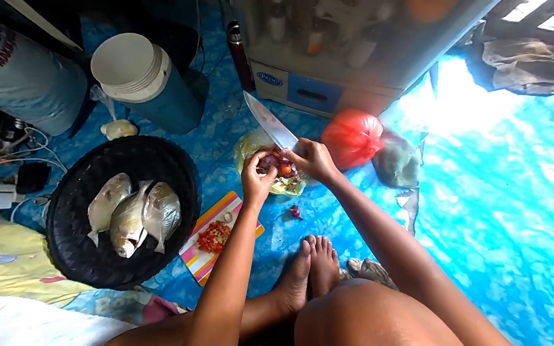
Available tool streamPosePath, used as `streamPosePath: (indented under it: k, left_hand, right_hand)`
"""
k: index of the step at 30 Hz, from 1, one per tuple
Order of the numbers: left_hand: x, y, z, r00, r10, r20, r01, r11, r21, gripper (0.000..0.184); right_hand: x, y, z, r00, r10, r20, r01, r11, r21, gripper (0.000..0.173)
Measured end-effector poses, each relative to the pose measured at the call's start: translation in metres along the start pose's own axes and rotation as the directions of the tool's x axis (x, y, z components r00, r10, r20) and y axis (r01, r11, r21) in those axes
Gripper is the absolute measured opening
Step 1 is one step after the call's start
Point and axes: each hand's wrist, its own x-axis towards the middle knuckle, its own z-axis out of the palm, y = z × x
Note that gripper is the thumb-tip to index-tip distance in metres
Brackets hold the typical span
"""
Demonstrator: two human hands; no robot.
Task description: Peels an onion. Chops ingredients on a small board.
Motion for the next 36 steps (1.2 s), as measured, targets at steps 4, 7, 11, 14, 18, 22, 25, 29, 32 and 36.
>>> streamPosePath:
  k: [4, 7, 11, 14, 18, 22, 25, 29, 32, 36]
  left_hand:
    - [0.0, -0.005, -0.001, 0.998, -0.067, -0.012, 0.066, 0.997, -0.031, 0.036]
    - [-0.001, -0.007, -0.001, 0.995, -0.093, 0.028, 0.097, 0.981, -0.171, 0.037]
    - [-0.002, -0.004, -0.002, 0.993, -0.074, 0.088, 0.097, 0.954, -0.284, 0.038]
    - [-0.001, -0.002, -0.004, 0.985, -0.056, 0.165, 0.104, 0.949, -0.299, 0.038]
    - [-0.001, -0.003, -0.004, 0.979, 0.015, 0.202, 0.037, 0.968, -0.25, 0.033]
    - [0.0, -0.001, -0.006, 0.978, 0.06, 0.198, -0.021, 0.981, -0.191, 0.031]
    - [0.0, 0.003, -0.01, 0.977, 0.042, 0.207, -0.002, 0.981, -0.192, 0.029]
    - [0.001, 0.005, -0.011, 0.976, 0.015, 0.215, 0.027, 0.981, -0.19, 0.018]
    - [0.002, 0.005, -0.012, 0.977, 0.016, 0.213, 0.026, 0.981, -0.194, 0.017]
    - [0.002, 0.009, -0.012, 0.98, -0.013, 0.199, 0.051, 0.981, -0.187, 0.022]
  right_hand:
    - [0.003, 0.0, -0.004, 1.0, 0.019, -0.017, -0.019, 0.999, -0.045, 0.052]
    - [0.002, -0.008, -0.006, 0.996, 0.086, 0.001, -0.085, 0.987, -0.134, 0.056]
    - [0.0, 0.0, -0.003, 0.998, -0.037, 0.053, 0.042, 0.994, -0.101, 0.064]
    - [-0.001, 0.007, 0.0, 0.976, -0.199, 0.086, 0.205, 0.977, -0.06, 0.063]
    - [-0.003, 0.001, -0.003, 0.961, -0.273, 0.05, 0.277, 0.949, -0.149, 0.06]
    - [-0.006, 0.0, -0.005, 0.941, -0.338, 0.021, 0.333, 0.913, -0.236, 0.058]
    - [-0.008, 0.001, -0.005, 0.926, -0.378, 0.012, 0.37, 0.898, -0.237, 0.057]
    - [-0.009, 0.002, 0.0, 0.903, -0.43, -0.013, 0.414, 0.876, -0.247, 0.056]
    - [-0.01, -0.001, 0.002, 0.912, -0.409, -0.041, 0.385, 0.884, -0.265, 0.053]
    - [-0.011, -0.007, -0.002, 0.956, -0.292, -0.036, 0.282, 0.943, -0.174, 0.049]
